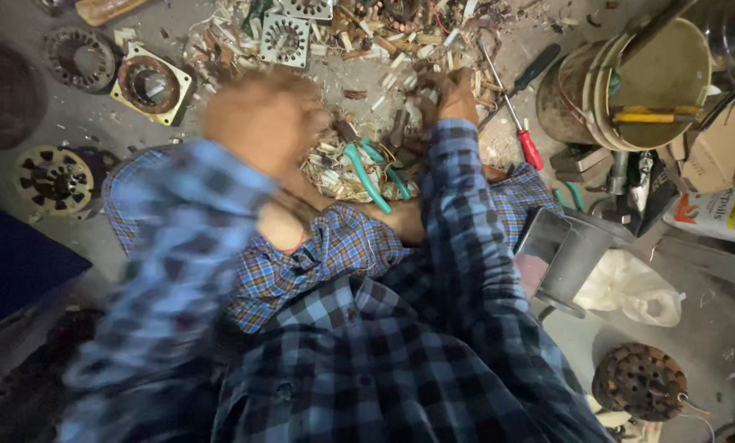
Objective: The person extracts copper wiring from motor stator cores using pliers, a hammer, and a screwdriver. They pull on the copper coils, strike the metal housings to loosen components, and use pliers to remove the wire from the metal slots.
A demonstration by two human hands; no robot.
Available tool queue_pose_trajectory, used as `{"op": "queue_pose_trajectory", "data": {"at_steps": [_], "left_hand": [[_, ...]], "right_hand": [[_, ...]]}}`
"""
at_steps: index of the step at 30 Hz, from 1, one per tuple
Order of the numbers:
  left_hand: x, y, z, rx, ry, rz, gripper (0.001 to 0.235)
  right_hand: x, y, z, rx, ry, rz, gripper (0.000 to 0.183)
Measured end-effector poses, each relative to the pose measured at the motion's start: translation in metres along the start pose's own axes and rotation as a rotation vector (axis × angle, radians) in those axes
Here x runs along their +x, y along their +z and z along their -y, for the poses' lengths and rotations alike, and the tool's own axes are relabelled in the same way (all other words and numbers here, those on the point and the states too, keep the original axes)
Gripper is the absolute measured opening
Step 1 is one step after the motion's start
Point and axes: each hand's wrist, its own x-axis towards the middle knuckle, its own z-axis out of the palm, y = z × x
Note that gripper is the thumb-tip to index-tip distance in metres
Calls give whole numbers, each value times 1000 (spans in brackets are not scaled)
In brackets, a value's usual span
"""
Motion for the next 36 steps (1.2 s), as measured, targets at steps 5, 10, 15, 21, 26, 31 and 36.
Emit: {"op": "queue_pose_trajectory", "data": {"at_steps": [5,10,15,21,26,31,36], "left_hand": [[24,75,-55,-487,-118,-68,22],[43,146,-37,-431,-330,312,21],[70,186,-28,-957,-403,103,37],[75,194,-17,-1841,-599,334,46],[74,193,-16,-1659,-360,117,41],[73,181,-14,-1798,-358,419,33],[71,175,-12,-1955,-336,308,27]], "right_hand": [[-8,2,-6,306,-62,-73,26],[-21,-3,-7,930,332,-67,31],[-13,3,15,1077,121,194,44],[-15,21,44,1242,211,207,32],[-17,13,39,1137,275,133,28],[-23,14,42,1338,325,-69,23],[-36,-6,62,1355,368,61,28]]}}
